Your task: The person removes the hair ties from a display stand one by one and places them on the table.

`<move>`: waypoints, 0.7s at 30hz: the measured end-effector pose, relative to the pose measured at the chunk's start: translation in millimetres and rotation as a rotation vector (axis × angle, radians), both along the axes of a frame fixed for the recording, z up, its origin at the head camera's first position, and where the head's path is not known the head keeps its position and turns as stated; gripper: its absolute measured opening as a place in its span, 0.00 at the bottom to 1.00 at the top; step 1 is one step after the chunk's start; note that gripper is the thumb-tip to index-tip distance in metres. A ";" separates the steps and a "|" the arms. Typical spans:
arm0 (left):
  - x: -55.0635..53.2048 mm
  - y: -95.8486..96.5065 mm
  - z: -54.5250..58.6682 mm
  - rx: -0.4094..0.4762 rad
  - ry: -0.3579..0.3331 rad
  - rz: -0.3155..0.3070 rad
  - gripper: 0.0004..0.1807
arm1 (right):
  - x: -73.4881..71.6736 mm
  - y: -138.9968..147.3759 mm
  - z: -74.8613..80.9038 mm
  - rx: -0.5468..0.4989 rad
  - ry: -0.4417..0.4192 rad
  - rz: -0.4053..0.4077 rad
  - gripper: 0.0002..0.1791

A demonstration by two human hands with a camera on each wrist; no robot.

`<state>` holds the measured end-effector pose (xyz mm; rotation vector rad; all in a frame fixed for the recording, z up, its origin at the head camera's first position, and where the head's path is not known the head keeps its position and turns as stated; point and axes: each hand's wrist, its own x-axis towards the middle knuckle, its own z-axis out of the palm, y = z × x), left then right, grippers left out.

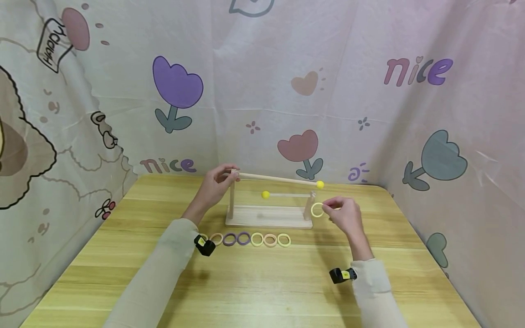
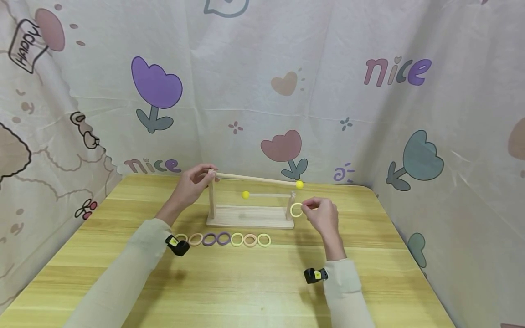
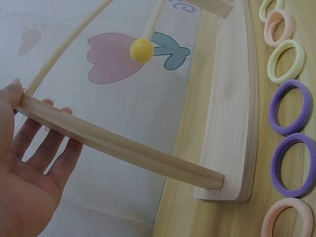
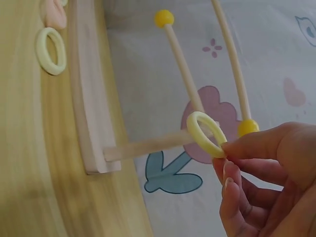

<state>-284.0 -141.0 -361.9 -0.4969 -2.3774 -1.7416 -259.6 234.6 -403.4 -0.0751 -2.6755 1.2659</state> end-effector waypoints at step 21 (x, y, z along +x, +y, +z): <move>0.0 -0.3 -0.4 0.001 -0.009 0.001 0.16 | 2.8 -19.9 -29.5 0.006 -0.073 0.075 0.06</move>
